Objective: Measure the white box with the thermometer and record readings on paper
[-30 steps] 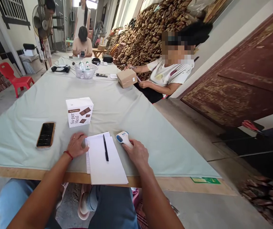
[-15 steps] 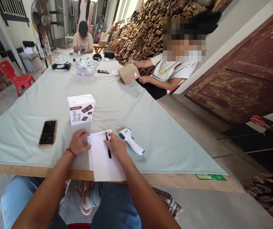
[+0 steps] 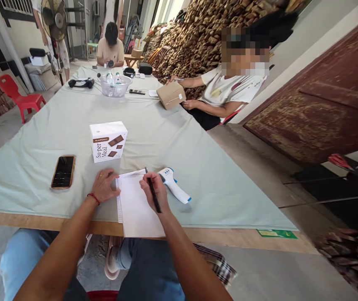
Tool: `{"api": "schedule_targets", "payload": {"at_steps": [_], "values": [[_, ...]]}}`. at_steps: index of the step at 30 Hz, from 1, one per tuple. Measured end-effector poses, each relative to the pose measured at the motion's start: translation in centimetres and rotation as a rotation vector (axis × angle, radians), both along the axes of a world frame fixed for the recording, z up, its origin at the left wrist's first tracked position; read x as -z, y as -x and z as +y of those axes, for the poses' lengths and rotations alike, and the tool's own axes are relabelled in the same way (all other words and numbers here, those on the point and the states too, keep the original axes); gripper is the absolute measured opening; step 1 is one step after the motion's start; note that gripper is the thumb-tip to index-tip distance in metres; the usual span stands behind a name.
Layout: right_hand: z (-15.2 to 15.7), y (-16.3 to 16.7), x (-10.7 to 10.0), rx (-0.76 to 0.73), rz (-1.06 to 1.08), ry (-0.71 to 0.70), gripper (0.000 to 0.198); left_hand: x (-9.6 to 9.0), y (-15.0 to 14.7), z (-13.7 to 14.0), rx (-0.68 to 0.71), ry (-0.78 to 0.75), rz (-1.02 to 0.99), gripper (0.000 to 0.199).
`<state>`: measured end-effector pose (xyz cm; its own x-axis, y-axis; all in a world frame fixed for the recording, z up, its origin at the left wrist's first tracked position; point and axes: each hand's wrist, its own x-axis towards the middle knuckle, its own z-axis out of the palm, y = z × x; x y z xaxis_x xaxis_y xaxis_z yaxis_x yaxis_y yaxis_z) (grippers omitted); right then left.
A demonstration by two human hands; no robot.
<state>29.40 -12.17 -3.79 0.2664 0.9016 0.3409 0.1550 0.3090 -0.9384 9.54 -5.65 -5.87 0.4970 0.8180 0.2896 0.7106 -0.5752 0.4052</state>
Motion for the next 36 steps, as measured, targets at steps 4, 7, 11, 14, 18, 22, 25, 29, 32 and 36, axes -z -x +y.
{"api": "schedule_targets", "payload": {"at_steps": [4,7,11,14,18,22,25,29,32,36], "values": [[0.1,2.1,-1.1,-0.068,0.255,0.132,0.042,-0.1,-0.1,-0.1,-0.004,-0.001,0.01,0.045],[0.5,2.9,-1.5,-0.124,0.303,0.288,0.036,-0.1,-0.1,-0.1,0.0,-0.002,0.007,0.045],[1.4,3.2,-0.6,-0.131,0.17,0.439,0.02,0.0,-0.1,-0.1,0.003,0.003,0.011,0.044],[1.8,3.5,0.6,-0.058,0.09,0.403,0.018,0.0,-0.2,-0.2,-0.001,0.007,0.004,0.044],[1.7,4.0,2.1,0.048,0.034,0.272,0.014,-0.1,-0.3,-0.3,-0.003,0.009,-0.026,0.044],[1.4,4.2,2.8,0.075,-0.029,0.222,0.013,-0.1,-0.3,-0.4,-0.008,0.013,-0.022,0.043],[1.4,4.1,2.9,0.047,-0.064,0.208,0.014,-0.1,-0.3,-0.4,-0.004,0.014,-0.017,0.044],[1.3,4.2,3.0,0.026,-0.085,0.226,0.013,0.0,-0.4,-0.4,-0.006,0.005,-0.018,0.044],[1.3,4.2,3.2,0.028,-0.108,0.246,0.012,0.0,-0.4,-0.5,0.001,0.001,-0.023,0.044],[1.2,4.2,3.3,0.032,-0.134,0.249,0.012,0.0,-0.4,-0.5,0.0,0.009,-0.028,0.044]]}}
